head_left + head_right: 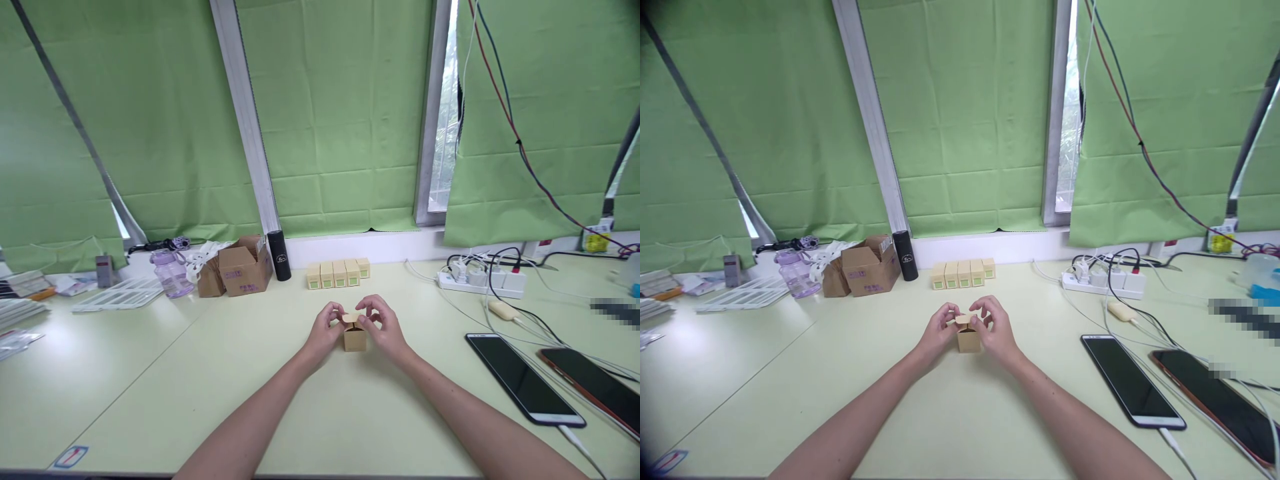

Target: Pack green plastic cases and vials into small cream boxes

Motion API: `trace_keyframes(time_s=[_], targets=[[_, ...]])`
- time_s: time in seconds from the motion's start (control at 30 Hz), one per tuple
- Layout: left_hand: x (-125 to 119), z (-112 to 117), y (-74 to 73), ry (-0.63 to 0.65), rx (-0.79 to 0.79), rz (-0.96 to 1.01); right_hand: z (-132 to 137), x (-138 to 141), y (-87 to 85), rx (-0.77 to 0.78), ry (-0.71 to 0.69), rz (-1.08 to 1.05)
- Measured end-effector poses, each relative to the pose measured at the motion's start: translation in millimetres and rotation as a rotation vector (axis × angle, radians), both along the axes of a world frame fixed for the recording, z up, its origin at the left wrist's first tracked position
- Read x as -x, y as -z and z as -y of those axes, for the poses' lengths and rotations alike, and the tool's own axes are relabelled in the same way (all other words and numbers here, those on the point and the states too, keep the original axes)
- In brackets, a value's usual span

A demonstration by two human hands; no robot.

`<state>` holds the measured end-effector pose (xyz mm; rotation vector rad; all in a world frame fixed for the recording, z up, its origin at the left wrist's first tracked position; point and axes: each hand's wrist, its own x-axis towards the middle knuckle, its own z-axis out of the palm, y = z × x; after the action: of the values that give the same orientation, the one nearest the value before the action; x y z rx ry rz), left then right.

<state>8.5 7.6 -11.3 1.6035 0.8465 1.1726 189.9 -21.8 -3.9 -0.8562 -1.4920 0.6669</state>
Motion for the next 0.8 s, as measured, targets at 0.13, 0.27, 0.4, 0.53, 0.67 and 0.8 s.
trace_keyframes(time_s=[0.13,0.27,0.4,0.53,0.67,0.8], targets=[[-0.2,2.2,-3.0,0.008,0.048,0.026,2.2,0.9,-0.2,-0.031,0.021,0.065],[1.7,3.8,-6.2,0.025,0.084,0.07,1.2,0.1,2.0,-0.075,0.028,0.109],[3.6,6.4,-9.2,0.007,0.04,0.061,1.9,0.0,2.9,-0.102,0.031,0.147],[3.6,9.2,-9.7,-0.012,-0.003,0.006,2.6,0.3,3.7,-0.093,0.018,0.171],[3.3,9.6,-7.7,0.008,-0.051,-0.015,2.0,-0.1,4.9,-0.087,0.01,0.185],[3.9,8.6,-5.5,0.024,-0.077,-0.019,1.4,-0.4,6.8,-0.091,0.01,0.198]])
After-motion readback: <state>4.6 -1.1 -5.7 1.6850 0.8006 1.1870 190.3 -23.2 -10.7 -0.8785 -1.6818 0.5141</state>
